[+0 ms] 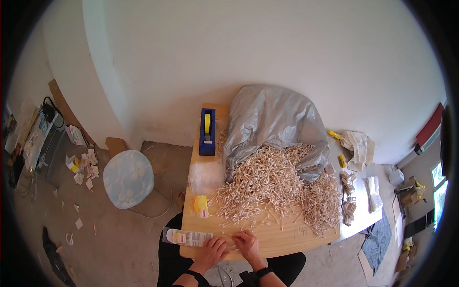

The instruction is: The person is sorting and packaging individual cotton swabs into small plastic containers.

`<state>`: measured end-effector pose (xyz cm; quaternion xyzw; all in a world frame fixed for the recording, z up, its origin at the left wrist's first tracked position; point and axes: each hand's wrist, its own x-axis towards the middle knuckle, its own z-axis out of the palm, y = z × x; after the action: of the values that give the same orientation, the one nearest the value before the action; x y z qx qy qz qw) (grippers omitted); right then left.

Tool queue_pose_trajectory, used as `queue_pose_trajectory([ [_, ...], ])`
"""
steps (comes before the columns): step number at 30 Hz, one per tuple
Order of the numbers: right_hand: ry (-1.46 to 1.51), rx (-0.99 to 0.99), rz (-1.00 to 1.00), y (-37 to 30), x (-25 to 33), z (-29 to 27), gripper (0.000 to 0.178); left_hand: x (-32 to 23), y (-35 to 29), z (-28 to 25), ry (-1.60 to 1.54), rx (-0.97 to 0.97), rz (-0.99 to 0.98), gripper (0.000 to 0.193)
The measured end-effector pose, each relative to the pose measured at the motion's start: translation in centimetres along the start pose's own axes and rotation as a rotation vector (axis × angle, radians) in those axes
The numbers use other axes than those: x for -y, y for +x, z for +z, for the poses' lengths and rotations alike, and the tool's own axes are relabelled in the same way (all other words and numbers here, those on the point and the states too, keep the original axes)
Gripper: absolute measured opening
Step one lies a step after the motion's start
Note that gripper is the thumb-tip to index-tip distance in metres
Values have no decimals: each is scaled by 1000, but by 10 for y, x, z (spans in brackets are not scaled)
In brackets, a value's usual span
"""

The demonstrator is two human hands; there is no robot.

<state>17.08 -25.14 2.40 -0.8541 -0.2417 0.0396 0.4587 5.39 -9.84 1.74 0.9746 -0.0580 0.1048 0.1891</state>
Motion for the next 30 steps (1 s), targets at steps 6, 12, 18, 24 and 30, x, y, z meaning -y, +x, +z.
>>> queue_pose_trajectory([
  [6, 25, 47, 70, 2, -1, 1, 7, 1, 1, 0, 18, -19, -23, 46],
  [12, -79, 21, -39, -3, 0, 4, 8, 0, 3, -2, 58, 21, -17, 47],
  [18, -87, -3, -27, -4, -2, -3, 7, -2, 8, 0, -38, 54, -26, 44],
  [24, -34, -174, 82, 4, -27, -42, 8, 0, 3, -2, -26, 62, -44, 41],
  [30, -380, 121, -252, 20, -51, -75, 10, 0, 7, -4, 17, 60, -12, 43],
])
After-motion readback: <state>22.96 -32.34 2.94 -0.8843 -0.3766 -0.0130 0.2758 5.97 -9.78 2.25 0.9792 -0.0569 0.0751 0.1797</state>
